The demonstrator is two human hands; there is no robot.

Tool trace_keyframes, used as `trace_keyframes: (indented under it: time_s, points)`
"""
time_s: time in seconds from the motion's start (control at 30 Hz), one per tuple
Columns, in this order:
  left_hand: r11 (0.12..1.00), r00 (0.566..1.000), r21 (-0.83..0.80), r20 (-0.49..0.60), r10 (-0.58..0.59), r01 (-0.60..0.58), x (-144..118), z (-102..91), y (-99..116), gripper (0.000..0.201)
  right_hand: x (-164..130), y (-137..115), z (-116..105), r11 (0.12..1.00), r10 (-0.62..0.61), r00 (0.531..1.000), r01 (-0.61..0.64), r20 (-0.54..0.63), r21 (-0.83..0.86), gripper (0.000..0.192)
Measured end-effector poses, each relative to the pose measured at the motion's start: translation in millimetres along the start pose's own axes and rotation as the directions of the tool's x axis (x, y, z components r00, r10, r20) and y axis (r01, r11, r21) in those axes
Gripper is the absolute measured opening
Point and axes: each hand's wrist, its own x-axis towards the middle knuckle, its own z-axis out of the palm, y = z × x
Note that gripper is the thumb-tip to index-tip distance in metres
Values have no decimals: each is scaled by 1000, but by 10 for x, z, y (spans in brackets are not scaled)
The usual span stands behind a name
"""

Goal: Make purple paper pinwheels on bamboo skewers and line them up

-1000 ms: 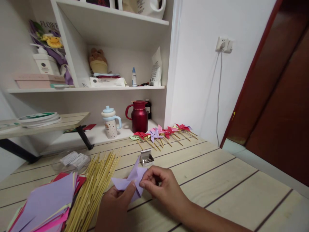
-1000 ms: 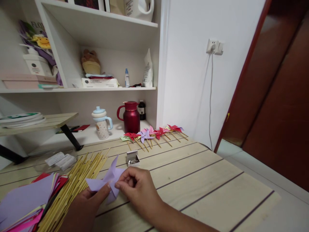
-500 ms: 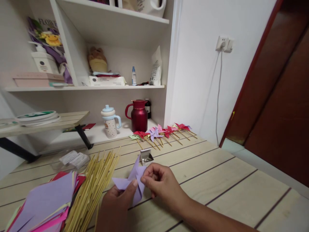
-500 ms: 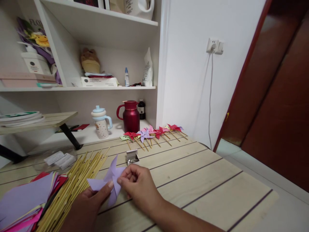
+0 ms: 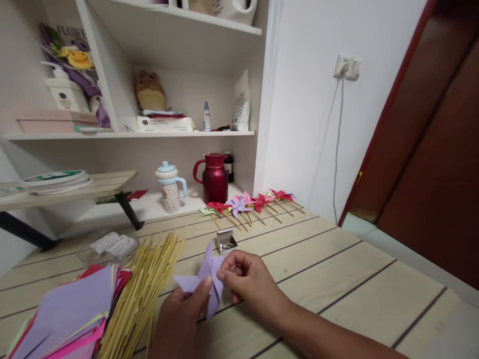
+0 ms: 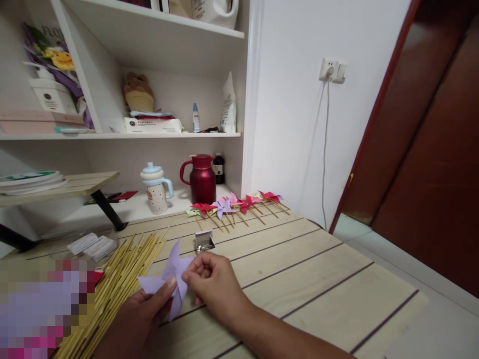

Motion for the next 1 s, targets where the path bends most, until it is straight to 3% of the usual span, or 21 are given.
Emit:
trace_keyframes:
  time_s: [0.1,0.37,0.8,1.0]
  points:
    - [1000,1000,19,-5,-3,3,10,-2,-6,45,-7,8,-2,1000,-11,1000,11,7,-13,25]
    - [1000,1000,5,-20,-8,8,8,22,14,44,-41,4,-22,957,-170,985,158,-29,-242,12]
    - [996,995,86,-101,23,-15,-97,91,174,43,-43,7,-36,902,-255,967,238,0,-361,12]
    - [998,997,64,-70,20,-16,-111,89,215,44,-42,3,-35,886,-273,962,251,0,-390,12]
